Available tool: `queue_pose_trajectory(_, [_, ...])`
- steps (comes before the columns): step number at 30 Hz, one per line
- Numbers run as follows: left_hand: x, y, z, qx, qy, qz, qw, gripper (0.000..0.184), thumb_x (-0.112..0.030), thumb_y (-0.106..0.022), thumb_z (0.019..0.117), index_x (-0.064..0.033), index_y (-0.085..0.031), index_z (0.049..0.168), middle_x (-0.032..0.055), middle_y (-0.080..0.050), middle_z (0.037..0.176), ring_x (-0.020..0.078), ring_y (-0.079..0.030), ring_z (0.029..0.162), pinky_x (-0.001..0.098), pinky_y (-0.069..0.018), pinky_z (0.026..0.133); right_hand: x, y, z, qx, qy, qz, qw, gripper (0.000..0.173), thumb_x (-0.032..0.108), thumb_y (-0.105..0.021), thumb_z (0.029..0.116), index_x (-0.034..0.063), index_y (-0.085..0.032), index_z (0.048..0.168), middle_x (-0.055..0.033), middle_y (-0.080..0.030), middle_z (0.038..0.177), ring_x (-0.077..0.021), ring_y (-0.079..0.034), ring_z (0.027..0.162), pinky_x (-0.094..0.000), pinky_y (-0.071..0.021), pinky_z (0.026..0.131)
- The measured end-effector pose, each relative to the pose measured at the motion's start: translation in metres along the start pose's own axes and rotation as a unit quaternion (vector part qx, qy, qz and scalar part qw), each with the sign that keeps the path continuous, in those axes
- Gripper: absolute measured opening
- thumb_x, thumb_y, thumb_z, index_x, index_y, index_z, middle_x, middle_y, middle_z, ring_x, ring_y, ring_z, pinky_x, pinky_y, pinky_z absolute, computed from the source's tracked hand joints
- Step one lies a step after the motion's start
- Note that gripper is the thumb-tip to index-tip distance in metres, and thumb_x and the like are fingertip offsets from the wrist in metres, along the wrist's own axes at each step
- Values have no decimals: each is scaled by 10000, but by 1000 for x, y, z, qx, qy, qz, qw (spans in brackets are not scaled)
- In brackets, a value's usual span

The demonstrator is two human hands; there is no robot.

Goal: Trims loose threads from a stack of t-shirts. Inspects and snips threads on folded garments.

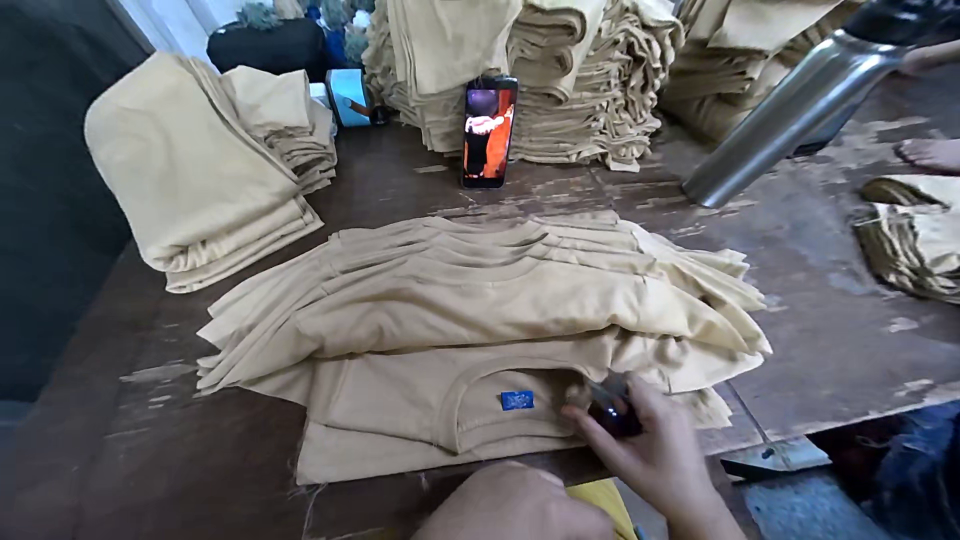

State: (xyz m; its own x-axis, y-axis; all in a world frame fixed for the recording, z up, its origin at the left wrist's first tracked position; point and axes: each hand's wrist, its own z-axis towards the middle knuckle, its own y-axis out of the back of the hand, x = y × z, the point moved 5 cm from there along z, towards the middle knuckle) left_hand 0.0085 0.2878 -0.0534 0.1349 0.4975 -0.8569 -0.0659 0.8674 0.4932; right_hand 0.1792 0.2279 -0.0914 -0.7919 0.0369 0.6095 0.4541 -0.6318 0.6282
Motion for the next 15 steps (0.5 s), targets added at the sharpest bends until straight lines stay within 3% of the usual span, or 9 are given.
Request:
queue_pose_trajectory(3, [6,12,4,-129,41,53,989,216,-259,-729,931,-50,-743,978,57,-700,779,176,-677,726,336,-567,697,3,-11,2,-15,17,98,995,252,252,-710,886,32,-587,883,5,-547,705,35,-470,608,-101,-410,563])
queue_pose_trajectory(5, [13,17,10,-232,99,120,960,210,-262,-688,957,-73,-745,1025,59,-713,923,168,-693,877,317,-584,795,2,-11,0,-15,7,200,980,174,173,-712,902,77,-567,905,33,-586,783,61,-509,654,-81,-436,590])
queue_pose_trajectory(8, [28,13,26,-288,114,116,944,316,-173,-564,1021,-26,-680,1277,121,-701,1223,223,-668,1151,361,-534,1006,-2,-11,-2,-1,-26,288,957,126,140,-692,913,166,-570,899,94,-617,815,62,-551,688,-95,-465,613])
queue_pose_trajectory(10, [36,6,38,-318,77,76,942,301,-100,-575,1005,0,-682,1268,119,-721,1193,203,-685,1111,330,-534,1002,-6,-11,-5,3,-42,300,953,101,144,-663,930,187,-574,908,123,-603,807,80,-552,707,-86,-467,638])
queue_pose_trajectory(13, [42,2,43,-393,33,55,917,183,-97,-685,946,-5,-754,1089,68,-759,983,115,-709,922,234,-567,880,-10,-8,-9,-3,-56,330,942,105,132,-646,943,223,-593,942,145,-622,824,79,-578,739,-94,-490,677])
queue_pose_trajectory(15, [42,5,38,-427,32,60,902,161,-108,-748,897,-2,-763,1017,56,-762,920,74,-715,843,190,-579,811,-11,-9,-9,-12,-47,345,937,109,138,-658,952,218,-587,933,137,-618,815,78,-563,718,-86,-473,662])
